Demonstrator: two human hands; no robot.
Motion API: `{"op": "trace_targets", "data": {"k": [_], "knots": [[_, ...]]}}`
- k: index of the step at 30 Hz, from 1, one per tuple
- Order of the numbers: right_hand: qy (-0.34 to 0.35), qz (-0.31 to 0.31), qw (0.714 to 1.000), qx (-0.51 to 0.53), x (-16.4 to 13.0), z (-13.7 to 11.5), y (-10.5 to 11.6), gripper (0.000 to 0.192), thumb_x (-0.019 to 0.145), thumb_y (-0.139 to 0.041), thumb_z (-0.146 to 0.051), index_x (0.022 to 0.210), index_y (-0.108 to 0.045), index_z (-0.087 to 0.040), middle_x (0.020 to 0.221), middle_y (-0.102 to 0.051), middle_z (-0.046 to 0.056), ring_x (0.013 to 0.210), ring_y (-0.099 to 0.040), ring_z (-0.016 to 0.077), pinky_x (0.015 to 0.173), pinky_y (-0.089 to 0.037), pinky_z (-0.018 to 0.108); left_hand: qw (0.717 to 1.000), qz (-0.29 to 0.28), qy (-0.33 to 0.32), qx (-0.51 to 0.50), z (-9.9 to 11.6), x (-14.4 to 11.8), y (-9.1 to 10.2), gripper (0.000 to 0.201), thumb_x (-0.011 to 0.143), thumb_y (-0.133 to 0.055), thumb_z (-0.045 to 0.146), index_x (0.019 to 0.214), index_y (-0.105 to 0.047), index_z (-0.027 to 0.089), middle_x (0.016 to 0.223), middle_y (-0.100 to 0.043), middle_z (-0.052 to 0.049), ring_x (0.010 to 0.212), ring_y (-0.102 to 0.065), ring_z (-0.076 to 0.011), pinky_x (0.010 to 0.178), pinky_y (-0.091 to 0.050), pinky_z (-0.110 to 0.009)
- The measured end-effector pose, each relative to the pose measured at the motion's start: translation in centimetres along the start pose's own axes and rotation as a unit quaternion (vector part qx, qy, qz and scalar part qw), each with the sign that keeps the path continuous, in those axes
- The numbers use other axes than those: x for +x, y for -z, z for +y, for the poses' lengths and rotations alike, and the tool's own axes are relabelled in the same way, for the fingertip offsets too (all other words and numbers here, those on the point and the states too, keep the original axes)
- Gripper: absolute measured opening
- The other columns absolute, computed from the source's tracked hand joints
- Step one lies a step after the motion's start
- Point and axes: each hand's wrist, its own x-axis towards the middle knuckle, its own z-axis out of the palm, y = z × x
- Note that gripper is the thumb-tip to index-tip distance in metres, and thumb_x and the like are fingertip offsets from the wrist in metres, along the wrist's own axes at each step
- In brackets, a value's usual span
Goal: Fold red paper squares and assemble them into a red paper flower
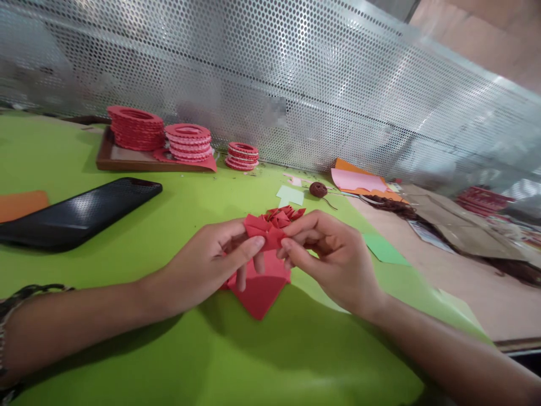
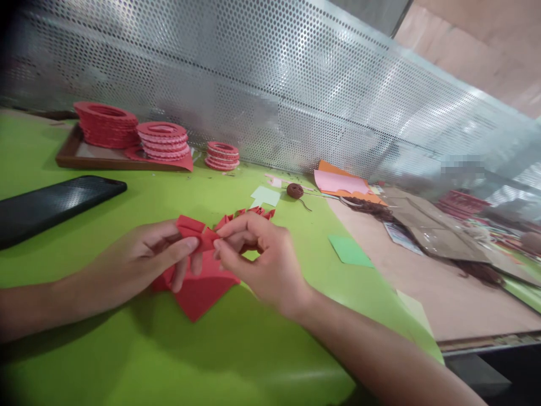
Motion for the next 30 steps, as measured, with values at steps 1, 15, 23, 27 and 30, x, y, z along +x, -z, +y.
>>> {"op": "trace_targets", "data": {"k": [1,15,23,27,30], "knots": [[0.0,-0.008,1.0,-0.006,0.0,0.03,-0.01,0.005,0.073,-0.059,-0.012,0.075,-0.054,-0.011,0.057,-0.059,-0.001,0.048,-0.056,0.0062,0.043,-0.045,0.015,1.0,-0.009,0.004,-0.016,-0.02,0.02,0.01,0.018,0.083,-0.045,0.023,0.07,-0.055,0.018,0.049,-0.056,0.009,0.04,-0.052,-0.0043,0.04,-0.036,-0.012],[0.252,-0.04,0.931,-0.262,-0.18,0.36,0.73,0.012,0.076,-0.054,-0.004,0.075,-0.056,-0.016,0.063,-0.061,-0.001,0.057,-0.057,0.0085,0.053,-0.046,0.018,0.996,-0.037,0.023,-0.076,-0.09,0.37,-0.05,0.022,0.083,-0.044,0.024,0.066,-0.056,0.017,0.055,-0.06,0.007,0.044,-0.053,-0.0048,0.044,-0.038,-0.013],[-0.056,-0.122,0.991,-0.005,0.22,0.76,0.28,0.002,0.078,-0.054,-0.016,0.079,-0.054,-0.014,0.06,-0.057,-0.002,0.051,-0.052,0.0061,0.047,-0.043,0.018,1.0,-0.006,0.014,0.025,0.21,0.48,0.28,0.006,0.075,-0.056,0.022,0.073,-0.06,0.018,0.065,-0.06,0.006,0.06,-0.054,-0.0094,0.053,-0.04,-0.016],[-0.087,-0.114,0.99,0.012,0.27,0.9,0.27,0.003,0.077,-0.056,-0.016,0.079,-0.054,-0.014,0.061,-0.057,-0.002,0.052,-0.053,0.0063,0.048,-0.044,0.018,1.0,-0.005,0.006,0.026,-0.12,0.48,0.41,0.011,0.077,-0.054,0.023,0.069,-0.058,0.017,0.062,-0.059,0.006,0.057,-0.053,-0.009,0.051,-0.038,-0.016],[-0.086,-0.107,0.991,0.01,0.23,0.9,0.23,0.003,0.076,-0.057,-0.015,0.077,-0.055,-0.014,0.061,-0.058,-0.001,0.052,-0.053,0.0067,0.048,-0.043,0.019,1.0,0.006,-0.004,0.027,-0.16,0.49,0.43,0.01,0.076,-0.054,0.022,0.068,-0.058,0.018,0.064,-0.061,0.005,0.059,-0.055,-0.0094,0.054,-0.04,-0.017]]}}
